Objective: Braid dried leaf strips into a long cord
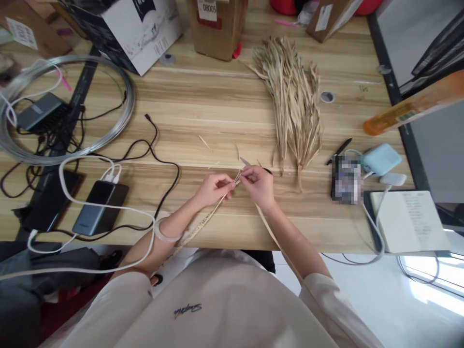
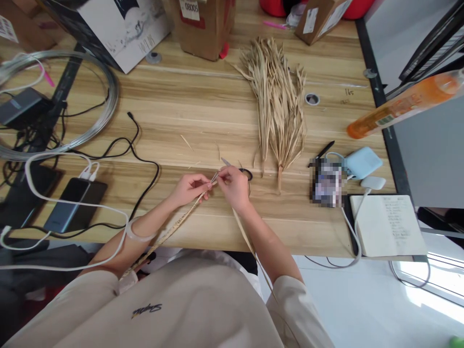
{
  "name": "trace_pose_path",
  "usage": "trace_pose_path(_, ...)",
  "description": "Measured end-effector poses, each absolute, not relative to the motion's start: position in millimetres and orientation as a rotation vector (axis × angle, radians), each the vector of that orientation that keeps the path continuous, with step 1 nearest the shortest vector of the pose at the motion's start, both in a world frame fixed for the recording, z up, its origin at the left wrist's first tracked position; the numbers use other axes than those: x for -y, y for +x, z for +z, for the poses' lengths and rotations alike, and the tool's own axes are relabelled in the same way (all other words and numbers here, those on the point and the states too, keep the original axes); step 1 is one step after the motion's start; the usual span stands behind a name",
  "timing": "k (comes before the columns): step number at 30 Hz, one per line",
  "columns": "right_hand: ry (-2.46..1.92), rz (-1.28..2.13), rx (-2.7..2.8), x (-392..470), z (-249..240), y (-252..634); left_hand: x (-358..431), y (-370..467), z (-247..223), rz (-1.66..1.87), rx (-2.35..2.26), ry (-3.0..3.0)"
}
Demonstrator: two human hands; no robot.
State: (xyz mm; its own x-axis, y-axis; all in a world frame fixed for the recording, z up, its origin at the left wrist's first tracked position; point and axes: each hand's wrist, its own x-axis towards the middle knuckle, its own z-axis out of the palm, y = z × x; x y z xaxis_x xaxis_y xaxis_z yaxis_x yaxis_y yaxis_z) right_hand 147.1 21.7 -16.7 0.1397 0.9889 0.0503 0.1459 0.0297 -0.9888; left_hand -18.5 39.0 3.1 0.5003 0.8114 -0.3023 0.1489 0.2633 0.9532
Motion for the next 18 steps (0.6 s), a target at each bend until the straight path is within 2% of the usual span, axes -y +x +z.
trace_pose_path(4, -1.332, 0.985, 1.257, -22, -17, 147, -39, -18, 6, 0.552, -1.000, 1.235)
trace_pose_path(10, -1.250, 1.203, 1.022, -25, -6, 144, -39, -19, 3, 0.599, -1.051, 1.262)
trace_pose_path(18, -1.215, 1.228, 1.018, -24, -2, 144, -39, -19, 0, 0.610, -1.056, 1.272)
